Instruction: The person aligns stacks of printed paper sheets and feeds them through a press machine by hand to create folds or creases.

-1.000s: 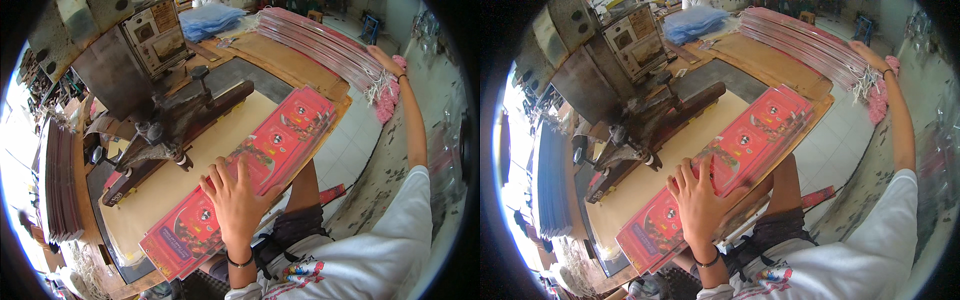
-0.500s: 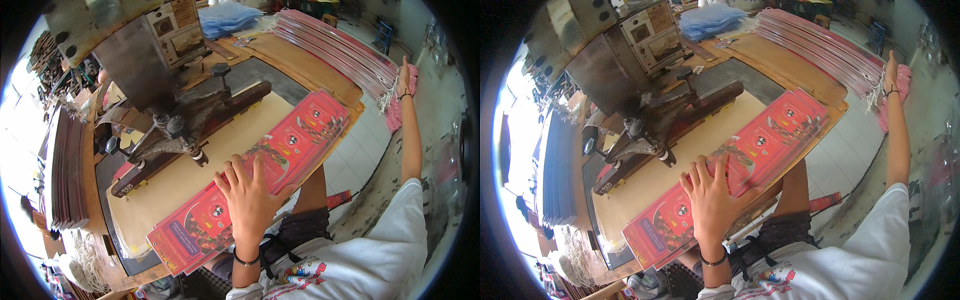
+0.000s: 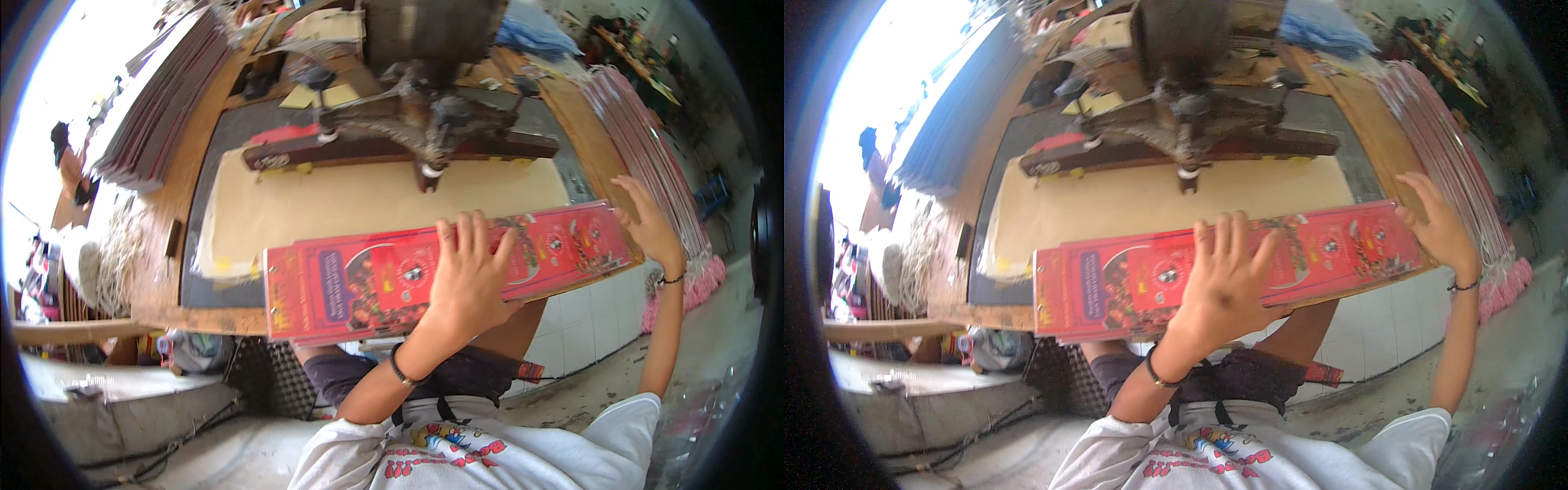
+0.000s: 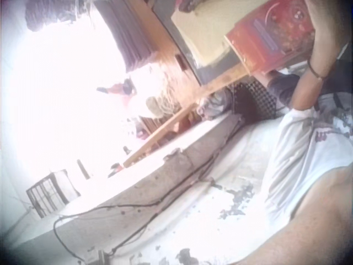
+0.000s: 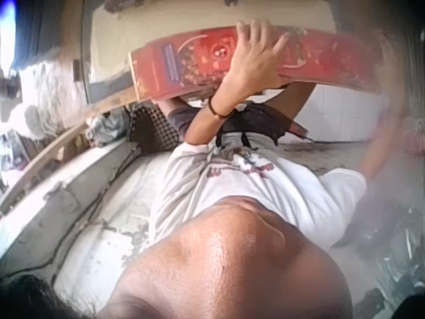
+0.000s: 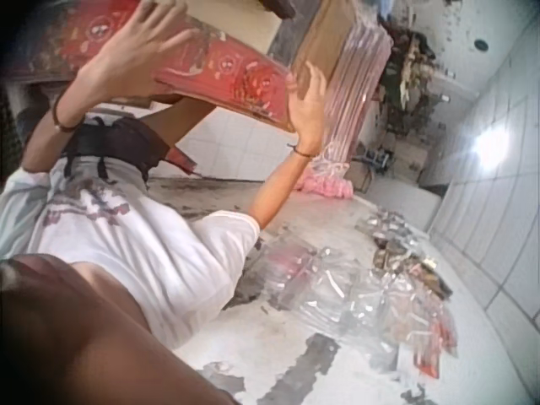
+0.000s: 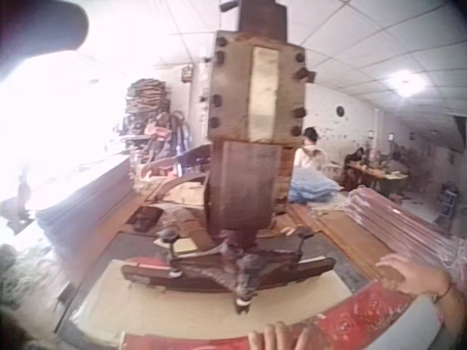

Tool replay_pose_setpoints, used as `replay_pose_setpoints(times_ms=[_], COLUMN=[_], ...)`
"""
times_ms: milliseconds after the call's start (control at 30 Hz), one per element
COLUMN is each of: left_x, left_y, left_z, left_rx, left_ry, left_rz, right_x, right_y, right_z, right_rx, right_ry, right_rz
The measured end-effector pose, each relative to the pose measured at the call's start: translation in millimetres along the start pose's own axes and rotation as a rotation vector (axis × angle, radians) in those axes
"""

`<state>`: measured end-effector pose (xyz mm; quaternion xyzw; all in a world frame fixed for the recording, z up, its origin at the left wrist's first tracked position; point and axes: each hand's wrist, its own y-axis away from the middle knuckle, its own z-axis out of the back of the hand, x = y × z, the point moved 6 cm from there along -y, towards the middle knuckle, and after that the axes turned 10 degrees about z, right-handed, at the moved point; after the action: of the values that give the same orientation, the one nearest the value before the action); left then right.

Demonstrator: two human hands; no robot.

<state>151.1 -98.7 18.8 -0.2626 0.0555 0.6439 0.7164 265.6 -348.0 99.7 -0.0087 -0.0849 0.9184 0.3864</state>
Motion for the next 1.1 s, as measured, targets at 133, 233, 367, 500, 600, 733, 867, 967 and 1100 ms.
replay_pose_setpoints(times_ms=[133, 233, 367, 500, 600, 733, 867, 967, 1100], left_x=[0, -3, 20, 135, 172, 160, 144, 145, 158], left_y=[5, 21, 54, 112, 139, 138, 126, 127, 126], left_z=[7, 33, 106, 143, 120, 110, 103, 104, 105], left_rx=[-0.005, -0.103, -0.222, -0.430, -0.434, -0.281, -0.155, -0.188, -0.088], left_ry=[0.013, 0.175, 0.253, 0.458, 0.904, 1.032, 0.619, 0.649, 0.766], left_rz=[-0.005, -0.134, -0.039, 0.565, 0.706, 0.657, 0.607, 0.577, 0.587], right_x=[-21, -15, -76, -120, -109, -94, -81, -79, -78], right_y=[9, 13, 68, 118, 118, 108, 97, 90, 74], right_z=[-58, -64, -64, -96, -109, -104, -93, -88, -77], right_rx=[0.039, -0.085, -0.306, -0.362, -0.340, -0.249, -0.123, -0.064, -0.025], right_ry=[-0.233, -0.244, -0.358, -0.663, -0.812, -0.805, -0.771, -0.571, -0.343], right_rz=[-0.233, -0.138, -0.388, -0.577, -0.557, -0.519, -0.466, -0.431, -0.433])
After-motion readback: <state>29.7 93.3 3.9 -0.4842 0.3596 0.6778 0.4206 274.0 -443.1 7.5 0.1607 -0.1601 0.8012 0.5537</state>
